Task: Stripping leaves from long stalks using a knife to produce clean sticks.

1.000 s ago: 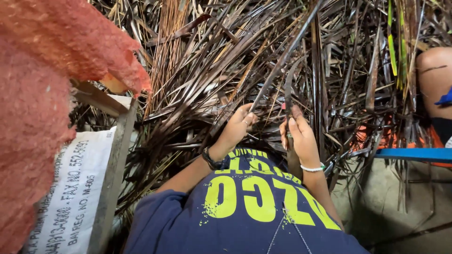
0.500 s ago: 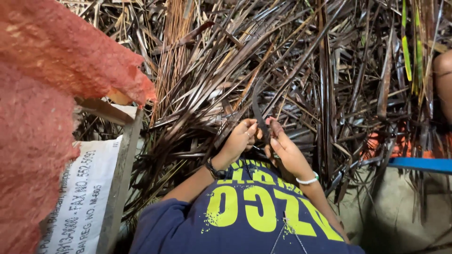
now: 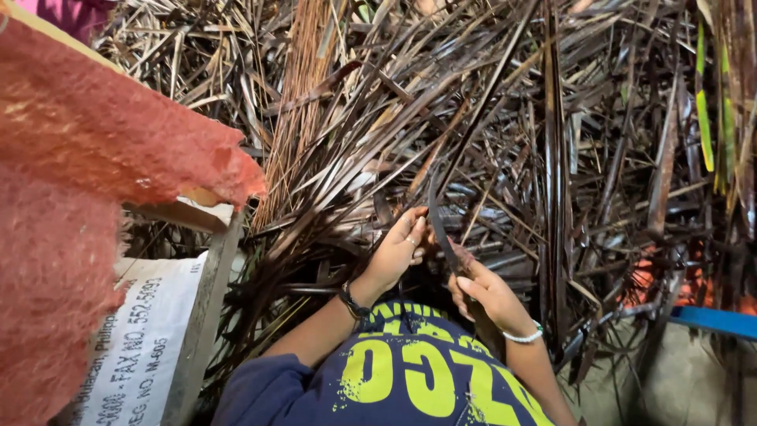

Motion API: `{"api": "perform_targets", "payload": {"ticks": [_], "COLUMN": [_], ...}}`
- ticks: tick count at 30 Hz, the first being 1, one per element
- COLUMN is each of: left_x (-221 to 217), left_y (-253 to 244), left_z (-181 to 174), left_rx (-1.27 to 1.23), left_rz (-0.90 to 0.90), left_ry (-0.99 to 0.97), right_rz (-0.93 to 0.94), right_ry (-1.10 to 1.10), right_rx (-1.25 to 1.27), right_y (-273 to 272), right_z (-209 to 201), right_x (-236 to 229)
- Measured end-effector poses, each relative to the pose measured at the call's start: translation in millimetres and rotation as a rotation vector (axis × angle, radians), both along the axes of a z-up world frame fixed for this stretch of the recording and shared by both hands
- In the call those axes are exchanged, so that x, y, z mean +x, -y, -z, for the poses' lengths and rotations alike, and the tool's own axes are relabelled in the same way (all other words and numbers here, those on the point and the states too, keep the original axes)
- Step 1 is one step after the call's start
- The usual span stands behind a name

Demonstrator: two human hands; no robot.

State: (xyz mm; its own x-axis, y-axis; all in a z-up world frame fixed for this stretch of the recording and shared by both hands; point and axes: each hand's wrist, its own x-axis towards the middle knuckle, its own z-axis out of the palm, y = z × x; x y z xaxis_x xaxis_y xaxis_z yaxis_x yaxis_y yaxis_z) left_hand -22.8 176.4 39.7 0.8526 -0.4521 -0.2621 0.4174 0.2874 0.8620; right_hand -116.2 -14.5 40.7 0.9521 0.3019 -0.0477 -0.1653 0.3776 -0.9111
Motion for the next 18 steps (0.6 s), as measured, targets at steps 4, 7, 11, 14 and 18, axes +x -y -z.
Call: {"api": "perform_targets", "payload": {"ticks": [4,7,11,14,18], "left_x": [21,49,115,145,141], "left_y": [4,12,21,33,47], "left_z": [-45,-65,-20,14,56], "left_rx": [0.058,0.033,0.015,0.134,0.253], "left_rz": [-0.064,-0.105,-0.147,-0.229,-0.285], "left_ry": [0.063,0.121,0.291,0.339,0.365], "right_rz": [-0.043,-0.073,-0.058,-0.068,-0.054], "right_ry": [0.064,0.172,0.287,0.293,0.196], "right_rx": [0.05,0.003,0.073,0.14,0.137], "right_y": [13,20,5,2,1], "right_z": [7,-9,-63,-47,4], "right_x": [27,64,125,171,196]}}
